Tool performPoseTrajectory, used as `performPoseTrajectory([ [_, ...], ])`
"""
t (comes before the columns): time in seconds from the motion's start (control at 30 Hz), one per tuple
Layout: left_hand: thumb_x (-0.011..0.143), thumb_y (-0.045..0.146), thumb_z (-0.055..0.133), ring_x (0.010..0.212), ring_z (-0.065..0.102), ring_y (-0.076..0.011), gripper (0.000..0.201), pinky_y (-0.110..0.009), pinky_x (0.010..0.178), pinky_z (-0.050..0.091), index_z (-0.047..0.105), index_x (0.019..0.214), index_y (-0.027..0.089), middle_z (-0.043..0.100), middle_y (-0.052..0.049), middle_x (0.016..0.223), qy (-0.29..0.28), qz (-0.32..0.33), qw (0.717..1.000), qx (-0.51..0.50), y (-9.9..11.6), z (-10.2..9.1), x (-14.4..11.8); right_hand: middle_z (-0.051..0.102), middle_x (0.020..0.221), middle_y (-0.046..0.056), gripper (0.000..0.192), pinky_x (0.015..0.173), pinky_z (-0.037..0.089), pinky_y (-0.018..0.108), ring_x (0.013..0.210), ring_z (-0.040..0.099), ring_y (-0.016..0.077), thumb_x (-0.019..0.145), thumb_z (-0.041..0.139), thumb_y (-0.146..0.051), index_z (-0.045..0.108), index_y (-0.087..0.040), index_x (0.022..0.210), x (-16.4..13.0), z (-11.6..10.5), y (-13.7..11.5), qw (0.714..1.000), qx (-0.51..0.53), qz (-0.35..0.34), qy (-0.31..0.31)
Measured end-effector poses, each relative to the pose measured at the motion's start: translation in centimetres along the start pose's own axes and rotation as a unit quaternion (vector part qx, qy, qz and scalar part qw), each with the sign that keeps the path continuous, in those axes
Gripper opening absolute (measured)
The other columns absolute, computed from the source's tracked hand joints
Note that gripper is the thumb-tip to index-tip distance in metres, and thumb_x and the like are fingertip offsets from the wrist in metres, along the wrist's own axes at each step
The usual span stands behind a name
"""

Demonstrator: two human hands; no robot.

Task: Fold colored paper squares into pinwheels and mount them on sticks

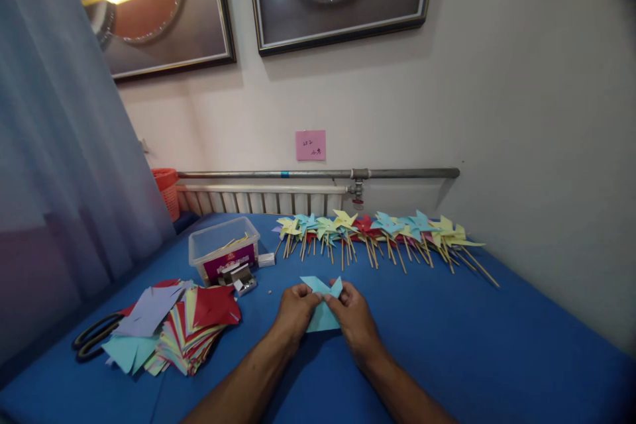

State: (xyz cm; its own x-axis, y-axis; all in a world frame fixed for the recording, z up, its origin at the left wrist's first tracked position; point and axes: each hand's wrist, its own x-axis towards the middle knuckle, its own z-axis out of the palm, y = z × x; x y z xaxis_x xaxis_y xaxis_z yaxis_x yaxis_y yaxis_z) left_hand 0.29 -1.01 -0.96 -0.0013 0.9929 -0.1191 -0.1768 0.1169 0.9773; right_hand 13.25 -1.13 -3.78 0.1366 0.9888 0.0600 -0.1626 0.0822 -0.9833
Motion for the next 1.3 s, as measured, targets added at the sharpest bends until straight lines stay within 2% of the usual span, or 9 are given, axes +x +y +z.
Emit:
performPoseTrajectory([
  [0.23, 0.054, 0.043, 0.082, 0.044, 0.04, -0.0075, 0.04, -0.023, 0.047, 0.031, 0.051, 0.057, 0.018, 0.048, 0.005, 0.048, -0.025, -0.023, 0.999, -0.029, 0.8, -0.1, -0.5, 0.075, 0.081, 0.004, 0.048, 0.064, 0.053, 0.033, 0.072, 0.07, 0.0244, 0.065, 0.079, -0.043, 0.064, -0.02, 0.104, -0.2, -0.1, -0.4, 1.0, -0.008, 0.0, -0.006],
  [0.47, 0.054, 0.04, 0.083, 0.051, 0.051, -0.0111, 0.035, -0.024, 0.052, 0.039, 0.064, 0.066, 0.013, 0.062, -0.001, 0.057, -0.048, -0.029, 0.998, -0.035, 1.3, -0.1, -0.9, 0.075, 0.078, 0.003, 0.05, 0.064, 0.053, 0.033, 0.071, 0.07, 0.025, 0.064, 0.08, -0.048, 0.065, -0.02, 0.103, -0.3, -0.2, -0.7, 1.0, -0.024, -0.011, -0.016],
  [0.7, 0.051, 0.029, 0.082, 0.043, 0.041, -0.0083, 0.032, -0.023, 0.045, 0.03, 0.053, 0.056, 0.018, 0.051, 0.005, 0.046, 0.001, -0.015, 0.999, 0.029, 0.4, -0.5, 0.1, 0.073, 0.073, 0.002, 0.046, 0.059, 0.05, 0.031, 0.064, 0.068, 0.0234, 0.063, 0.079, -0.041, 0.064, -0.02, 0.101, -0.4, 0.1, -0.9, 1.0, -0.016, 0.004, -0.015],
  [0.9, 0.052, 0.025, 0.08, 0.043, 0.043, -0.0087, 0.028, -0.023, 0.045, 0.033, 0.052, 0.056, 0.018, 0.053, 0.004, 0.047, -0.003, -0.021, 1.0, -0.008, 0.4, -0.4, 0.0, 0.075, 0.084, 0.005, 0.044, 0.063, 0.052, 0.033, 0.074, 0.07, 0.0256, 0.066, 0.078, -0.042, 0.063, -0.021, 0.102, -0.7, 0.3, -1.1, 0.999, 0.005, -0.001, -0.036],
  [1.03, 0.053, 0.022, 0.079, 0.041, 0.04, -0.0074, 0.031, -0.022, 0.045, 0.03, 0.047, 0.054, 0.019, 0.05, 0.006, 0.045, 0.032, -0.018, 0.999, -0.032, 0.7, -0.4, -0.1, 0.074, 0.091, 0.006, 0.047, 0.071, 0.055, 0.035, 0.082, 0.07, 0.0254, 0.073, 0.072, -0.039, 0.059, -0.02, 0.114, -1.1, 0.5, -1.5, 0.998, -0.008, -0.022, -0.057],
  [1.17, 0.054, 0.023, 0.078, 0.042, 0.043, -0.0087, 0.03, -0.023, 0.046, 0.033, 0.048, 0.056, 0.019, 0.051, 0.005, 0.046, 0.058, -0.019, 0.996, -0.072, 0.9, -0.9, 0.3, 0.071, 0.105, 0.007, 0.062, 0.084, 0.055, 0.039, 0.09, 0.069, 0.0233, 0.076, 0.068, -0.032, 0.051, -0.02, 0.134, -1.9, 0.6, -1.9, 0.991, -0.103, -0.083, -0.029],
  [1.3, 0.054, 0.023, 0.076, 0.049, 0.051, -0.0111, 0.025, -0.024, 0.051, 0.039, 0.053, 0.063, 0.018, 0.058, 0.002, 0.054, 0.08, -0.013, 0.99, -0.113, 0.9, -1.4, 0.8, 0.065, 0.125, 0.007, 0.051, 0.104, 0.047, 0.042, 0.117, 0.062, 0.025, 0.076, 0.065, -0.024, 0.057, -0.025, 0.127, -3.0, 0.7, -2.4, 0.96, -0.223, -0.153, -0.072],
])
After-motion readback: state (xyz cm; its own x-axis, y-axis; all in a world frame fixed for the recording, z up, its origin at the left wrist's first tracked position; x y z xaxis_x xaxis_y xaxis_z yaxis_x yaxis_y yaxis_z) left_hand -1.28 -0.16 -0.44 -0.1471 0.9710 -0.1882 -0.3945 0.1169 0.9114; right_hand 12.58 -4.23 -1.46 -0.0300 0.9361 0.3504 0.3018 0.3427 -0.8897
